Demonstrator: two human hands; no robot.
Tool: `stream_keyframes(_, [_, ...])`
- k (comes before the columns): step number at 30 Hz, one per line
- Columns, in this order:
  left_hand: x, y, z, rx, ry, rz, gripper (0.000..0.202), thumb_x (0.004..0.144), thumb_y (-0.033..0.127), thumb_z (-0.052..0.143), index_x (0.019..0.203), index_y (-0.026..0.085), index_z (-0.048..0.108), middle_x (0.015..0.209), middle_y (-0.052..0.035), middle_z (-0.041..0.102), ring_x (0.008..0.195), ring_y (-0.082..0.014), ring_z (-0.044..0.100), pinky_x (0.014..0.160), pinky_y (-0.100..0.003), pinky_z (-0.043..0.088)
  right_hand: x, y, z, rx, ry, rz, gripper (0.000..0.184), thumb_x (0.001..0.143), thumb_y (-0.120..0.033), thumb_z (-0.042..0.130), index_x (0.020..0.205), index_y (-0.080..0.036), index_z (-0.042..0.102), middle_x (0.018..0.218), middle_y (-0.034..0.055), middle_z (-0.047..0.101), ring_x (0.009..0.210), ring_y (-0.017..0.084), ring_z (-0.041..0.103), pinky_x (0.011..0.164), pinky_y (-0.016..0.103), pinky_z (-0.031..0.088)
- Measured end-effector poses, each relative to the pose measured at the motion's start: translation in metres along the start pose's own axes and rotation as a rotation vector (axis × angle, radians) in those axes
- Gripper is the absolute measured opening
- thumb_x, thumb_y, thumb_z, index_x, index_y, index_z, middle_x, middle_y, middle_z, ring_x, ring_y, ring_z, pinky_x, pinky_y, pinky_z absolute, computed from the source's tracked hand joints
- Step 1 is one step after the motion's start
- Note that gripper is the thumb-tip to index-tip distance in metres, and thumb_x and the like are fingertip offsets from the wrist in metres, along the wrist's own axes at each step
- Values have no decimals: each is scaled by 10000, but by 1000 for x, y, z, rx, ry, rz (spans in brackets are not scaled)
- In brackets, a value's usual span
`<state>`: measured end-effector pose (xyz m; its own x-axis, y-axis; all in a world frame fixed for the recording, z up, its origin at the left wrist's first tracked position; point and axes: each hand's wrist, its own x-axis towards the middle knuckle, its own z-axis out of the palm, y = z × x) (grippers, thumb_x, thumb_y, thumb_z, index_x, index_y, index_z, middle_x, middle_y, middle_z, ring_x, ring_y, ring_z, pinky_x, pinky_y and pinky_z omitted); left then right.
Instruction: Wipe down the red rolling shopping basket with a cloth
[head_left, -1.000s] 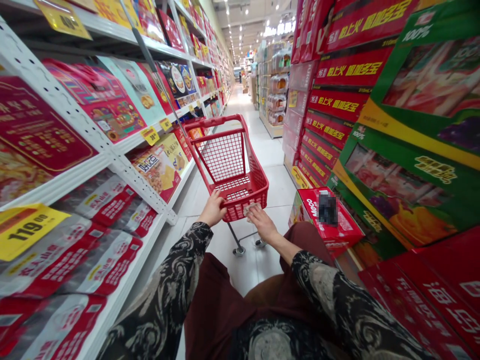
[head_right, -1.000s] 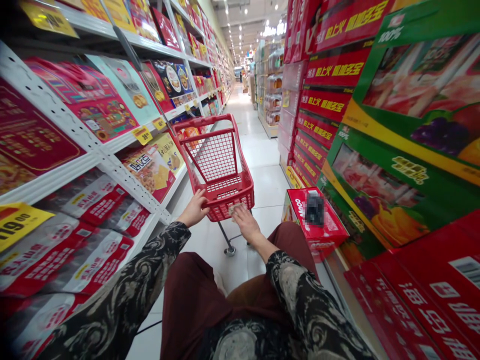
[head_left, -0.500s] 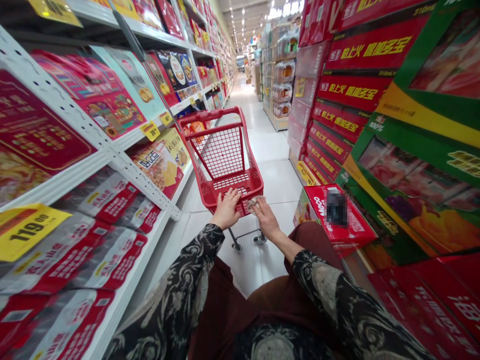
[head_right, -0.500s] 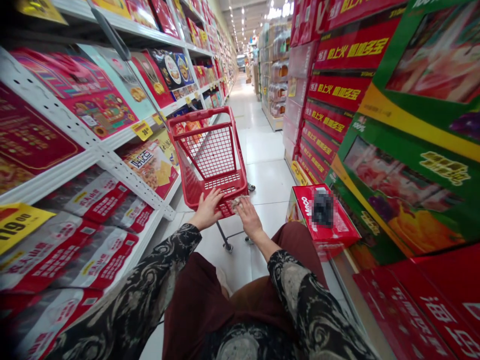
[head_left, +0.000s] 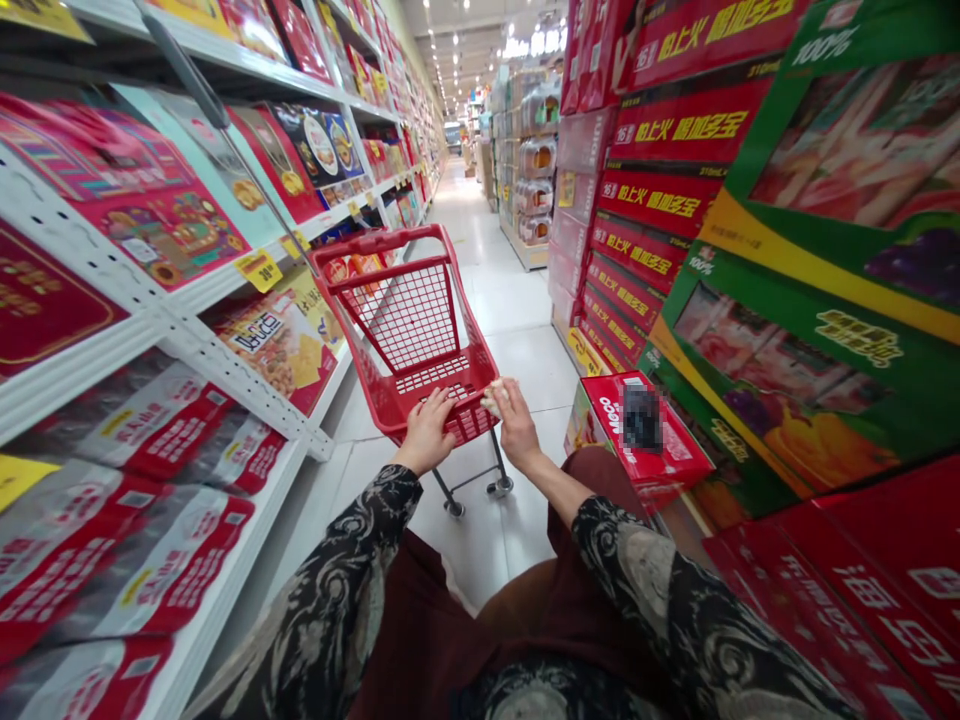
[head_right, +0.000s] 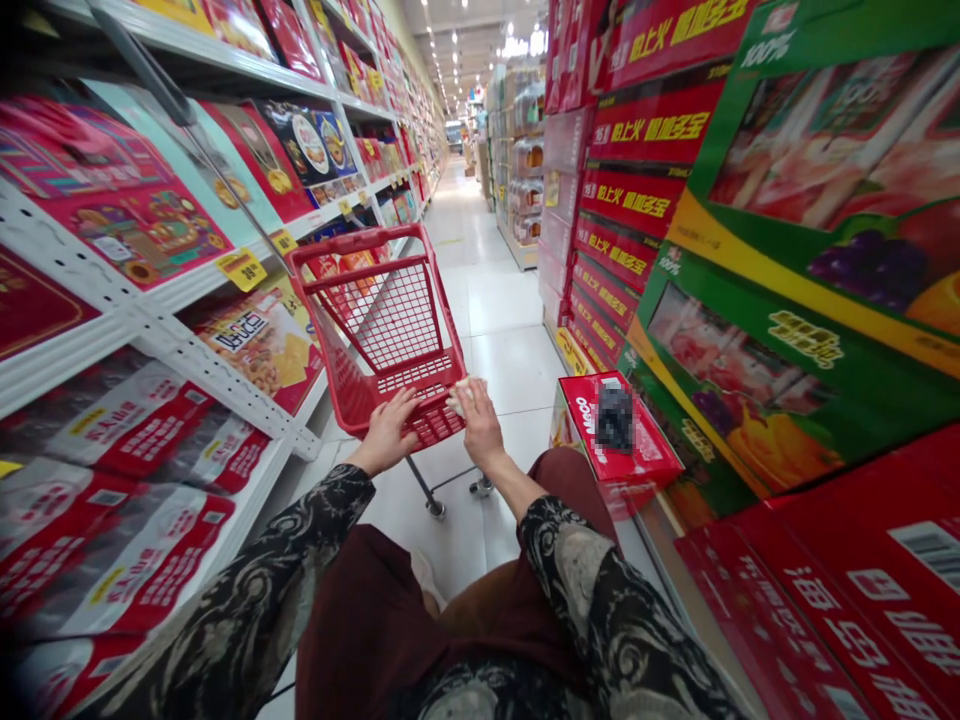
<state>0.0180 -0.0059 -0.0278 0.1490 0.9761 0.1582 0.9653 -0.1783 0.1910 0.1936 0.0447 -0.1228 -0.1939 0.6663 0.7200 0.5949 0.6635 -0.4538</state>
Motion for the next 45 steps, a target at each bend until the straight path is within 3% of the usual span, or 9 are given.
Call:
stream_keyframes(7, [0, -1, 3, -8, 25, 21, 590, 666, 162, 462, 1256, 174, 491, 1441, -109, 387, 1365, -242, 289, 1079, -467, 259, -59, 19, 35, 27, -118, -12, 599, 749, 29, 389, 1298, -188, 493, 1414, 105, 417, 1369, 219, 276, 1074, 439, 369])
stream_keyframes(17, [13, 9, 13, -23, 58, 30, 572, 665, 174, 451, 1235, 176, 510, 1436, -103, 396, 1360, -241, 299, 1064, -465, 278, 8, -2, -11, -2, 45, 97, 560, 806, -9, 327, 1344, -123, 432, 1470, 143, 304, 1400, 224, 183, 1123, 468, 275])
stream_keyframes(25, [14, 9, 17, -15, 87, 79, 562, 655, 157, 447, 1210, 163, 533, 1411, -115, 429, 1341, -250, 336, 1047, -469, 315, -41, -2, 9, -77, -119, -25, 564, 747, -9, 417, 1283, -166, 491, 1370, 111, 454, 1331, 211, 342, 1049, 397, 413])
stream_keyframes(31, [10, 8, 15, -18, 71, 93, 560, 665, 151, 454, 1218, 179, 534, 1389, -115, 460, 1324, -254, 366, 1043, -484, 328, 27, -7, -42, -82, 105, 99, 557, 781, -12, 354, 1307, -147, 477, 1419, 111, 390, 1341, 192, 322, 1102, 371, 339])
stream_keyframes(34, [5, 11, 11, 9, 49, 138, 595, 666, 134, 453, 1257, 174, 500, 1404, -123, 439, 1335, -254, 346, 1068, -496, 292, 62, -12, -55, -138, 71, 79, 512, 810, -37, 391, 1304, -136, 480, 1434, 121, 368, 1355, 213, 294, 1110, 384, 317])
stream_keyframes(37, [-7, 3, 6, 69, 127, 106, 627, 700, 143, 436, 1326, 148, 413, 1441, -144, 378, 1363, -269, 286, 1100, -562, 181, 73, -18, -51, -191, -117, -33, 407, 841, -95, 478, 1238, -157, 542, 1356, 130, 471, 1314, 234, 357, 1089, 426, 334])
stream_keyframes(40, [-20, -17, 3, 123, 259, -132, 633, 734, 215, 447, 1348, 92, 354, 1453, -217, 317, 1371, -345, 232, 1057, -653, 166, 67, -25, -43, -214, -199, -58, 331, 871, -138, 503, 1194, -165, 568, 1291, 136, 530, 1268, 230, 412, 1051, 451, 370])
stream_keyframes(42, [-27, -31, 5, 129, 283, -202, 663, 702, 235, 491, 1327, 55, 364, 1447, -255, 297, 1377, -381, 183, 1051, -638, 215, 59, -36, -35, -207, -206, -54, 314, 878, -148, 510, 1186, -160, 573, 1298, 141, 526, 1270, 231, 410, 1049, 451, 370])
stream_keyframes(45, [-30, -42, 8, 112, 290, -146, 701, 625, 197, 546, 1295, 52, 397, 1436, -244, 315, 1389, -386, 123, 1087, -562, 248, 50, -59, -17, -165, -214, -121, 306, 896, -195, 508, 1193, -167, 573, 1294, 129, 537, 1276, 225, 412, 1073, 441, 345])
